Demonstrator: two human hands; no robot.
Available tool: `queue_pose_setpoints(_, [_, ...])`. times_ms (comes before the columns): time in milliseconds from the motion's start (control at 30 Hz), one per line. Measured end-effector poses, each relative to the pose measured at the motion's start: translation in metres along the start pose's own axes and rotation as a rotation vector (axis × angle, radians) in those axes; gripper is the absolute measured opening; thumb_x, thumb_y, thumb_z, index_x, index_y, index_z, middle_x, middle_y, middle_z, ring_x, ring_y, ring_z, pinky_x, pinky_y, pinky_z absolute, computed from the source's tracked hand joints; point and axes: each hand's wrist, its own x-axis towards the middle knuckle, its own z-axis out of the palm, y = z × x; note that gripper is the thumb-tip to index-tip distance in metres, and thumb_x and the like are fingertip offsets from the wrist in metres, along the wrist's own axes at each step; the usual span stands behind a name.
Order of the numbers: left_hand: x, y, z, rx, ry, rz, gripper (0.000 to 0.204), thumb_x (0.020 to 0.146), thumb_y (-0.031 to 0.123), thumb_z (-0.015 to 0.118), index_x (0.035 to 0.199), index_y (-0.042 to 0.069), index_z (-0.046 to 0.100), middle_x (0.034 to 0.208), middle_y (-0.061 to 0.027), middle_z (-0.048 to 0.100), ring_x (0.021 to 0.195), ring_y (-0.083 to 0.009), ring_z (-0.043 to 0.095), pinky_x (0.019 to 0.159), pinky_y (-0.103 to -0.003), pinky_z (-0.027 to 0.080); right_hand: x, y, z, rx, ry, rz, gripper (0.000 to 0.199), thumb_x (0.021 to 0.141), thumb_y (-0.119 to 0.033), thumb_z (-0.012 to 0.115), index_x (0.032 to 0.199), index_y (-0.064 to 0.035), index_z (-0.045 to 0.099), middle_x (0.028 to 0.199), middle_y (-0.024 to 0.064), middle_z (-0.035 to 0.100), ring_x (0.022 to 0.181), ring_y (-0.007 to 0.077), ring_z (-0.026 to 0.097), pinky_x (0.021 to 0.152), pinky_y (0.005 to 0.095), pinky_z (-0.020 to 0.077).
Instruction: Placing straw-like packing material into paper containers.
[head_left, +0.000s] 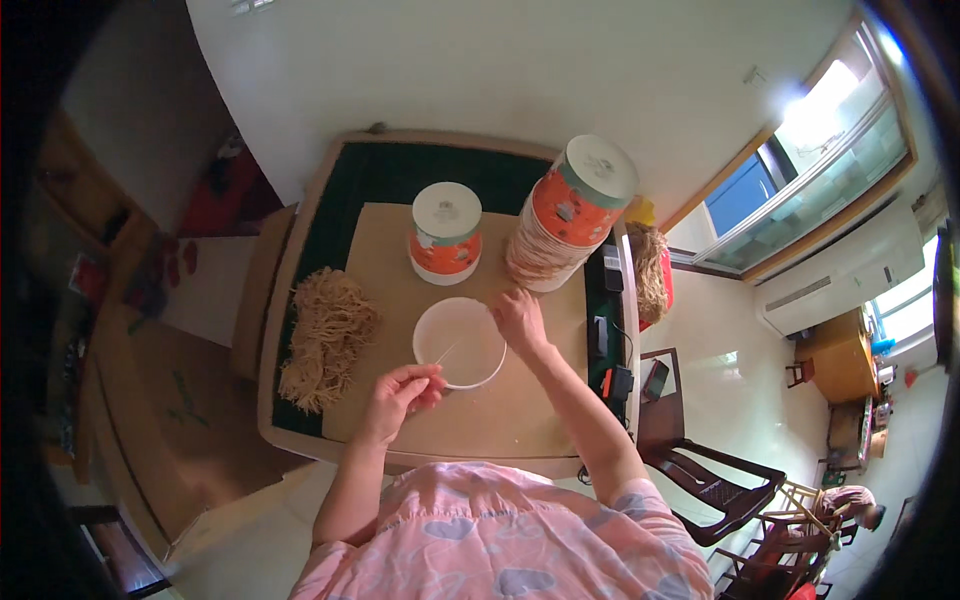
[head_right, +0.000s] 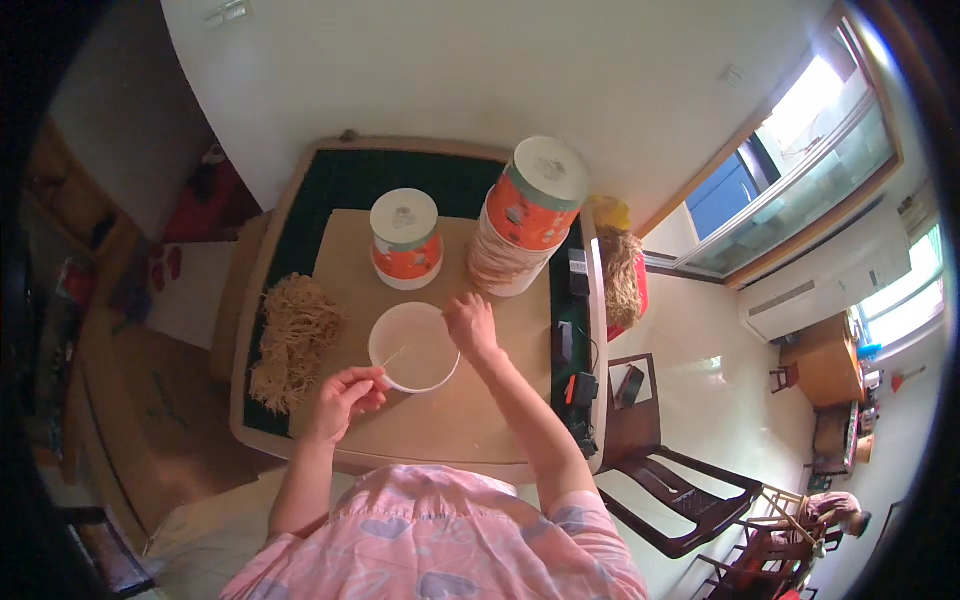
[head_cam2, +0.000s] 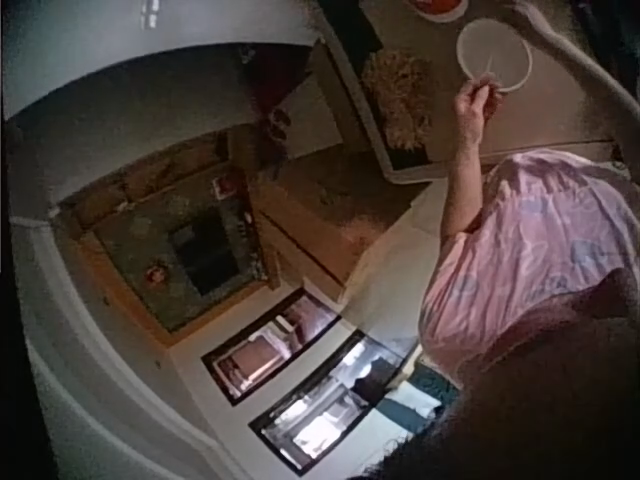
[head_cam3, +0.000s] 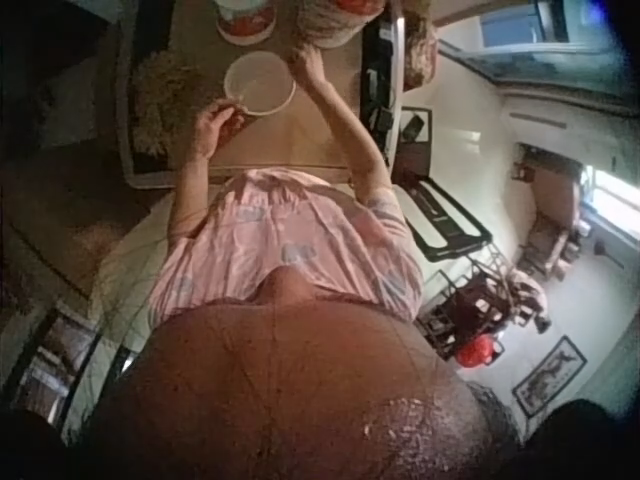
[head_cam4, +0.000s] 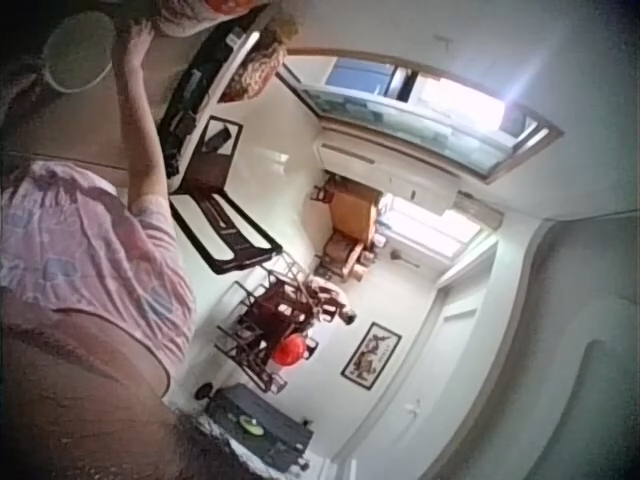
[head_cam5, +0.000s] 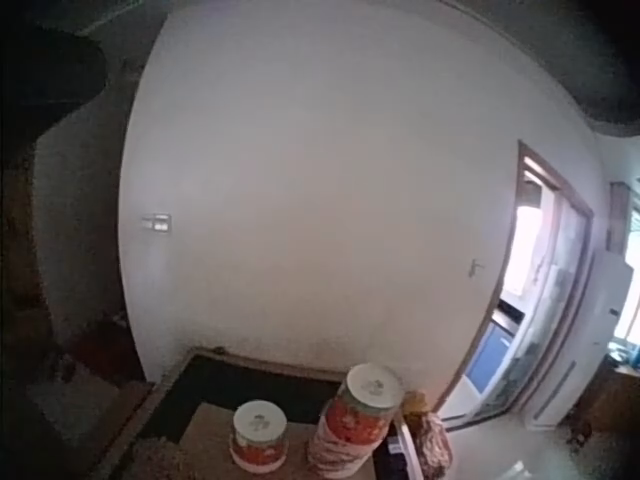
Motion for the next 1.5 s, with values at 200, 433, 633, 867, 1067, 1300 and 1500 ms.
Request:
queue_pose_setpoints(200, [0.014,-0.008,-0.016,-0.338,-0.010,0.246,0.035,0.086,0.002,0.040,0.119,0.001,0.052,0.112,-0.0110,0.058,0.102,-0.0193,0.056,0.093,-0.032,0.042,-0.066,-0.115,-0.005,1.135,-0.484,0.349,0.019,0.082,-0.006,0.059,0.101,-0.0038,0.058,0.089,0.0038,0.059,0.079,0.0123,0.056,0.066,0.0272,0.0477])
queue_pose_setpoints(433, [0.019,-0.007,-0.030,-0.295,0.016,0.284,0.045,0.081,-0.004,0.037,0.125,0.001,0.046,0.120,-0.0127,0.053,0.109,-0.0221,0.053,0.095,-0.033,0.041,-0.125,-0.105,-0.018,1.242,-0.720,0.486,0.022,0.089,-0.012,0.053,0.110,-0.0029,0.052,0.083,0.0031,0.060,0.074,0.0098,0.057,0.065,0.0229,0.0476])
queue_pose_setpoints(633, [0.016,-0.023,-0.002,-0.219,-0.139,0.088,0.051,0.079,-0.008,0.035,0.129,0.002,0.041,0.127,-0.0113,0.046,0.112,-0.0215,0.050,0.095,-0.033,0.041,-0.112,-0.113,-0.019,1.459,-0.510,0.590,0.014,0.090,-0.012,0.051,0.097,-0.0013,0.058,0.086,0.0074,0.062,0.075,0.0125,0.059,0.066,0.0246,0.0494])
queue_pose_setpoints(867, [0.038,-0.041,-0.022,0.205,-0.113,0.301,0.048,0.081,-0.007,0.038,0.127,0.004,0.044,0.119,-0.0114,0.054,0.109,-0.0197,0.053,0.093,-0.029,0.042,-0.114,-0.097,-0.028,1.140,-0.197,0.581,0.017,0.085,-0.002,0.054,0.101,0.0023,0.058,0.087,0.0109,0.064,0.080,0.0174,0.062,0.070,0.0270,0.0511])
queue_pose_setpoints(1067, [0.053,-0.053,-0.033,1.432,0.165,0.810,0.035,0.075,-0.001,0.054,0.107,0.013,0.061,0.096,-0.0093,0.062,0.095,-0.0213,0.059,0.098,-0.036,0.036,-0.078,-0.098,-0.120,0.439,0.339,0.158,0.023,0.082,0.007,0.051,0.101,0.0012,0.061,0.101,0.0147,0.063,0.094,0.0230,0.061,0.081,0.0298,0.0476])
queue_pose_setpoints(1300, [0.064,-0.070,-0.006,1.399,-0.109,0.746,0.008,0.072,0.009,0.061,0.080,0.010,0.062,0.073,-0.0059,0.059,0.075,-0.0242,0.058,0.077,-0.038,0.046,-0.068,-0.109,-0.151,0.779,0.317,-0.072,0.016,0.083,0.010,0.048,0.095,0.0064,0.059,0.099,0.0178,0.061,0.087,0.0254,0.062,0.080,0.0347,0.0483])
queue_pose_setpoints(1500, [0.074,-0.075,0.017,1.134,0.143,0.602,0.006,0.074,0.009,0.061,0.079,0.006,0.060,0.071,-0.0085,0.058,0.070,-0.0297,0.057,0.061,-0.038,0.047,-0.088,-0.148,-0.118,1.364,-0.631,0.049,0.023,0.090,0.003,0.042,0.112,0.0010,0.040,0.094,0.0124,0.056,0.085,0.0189,0.058,0.075,0.0283,0.0471])
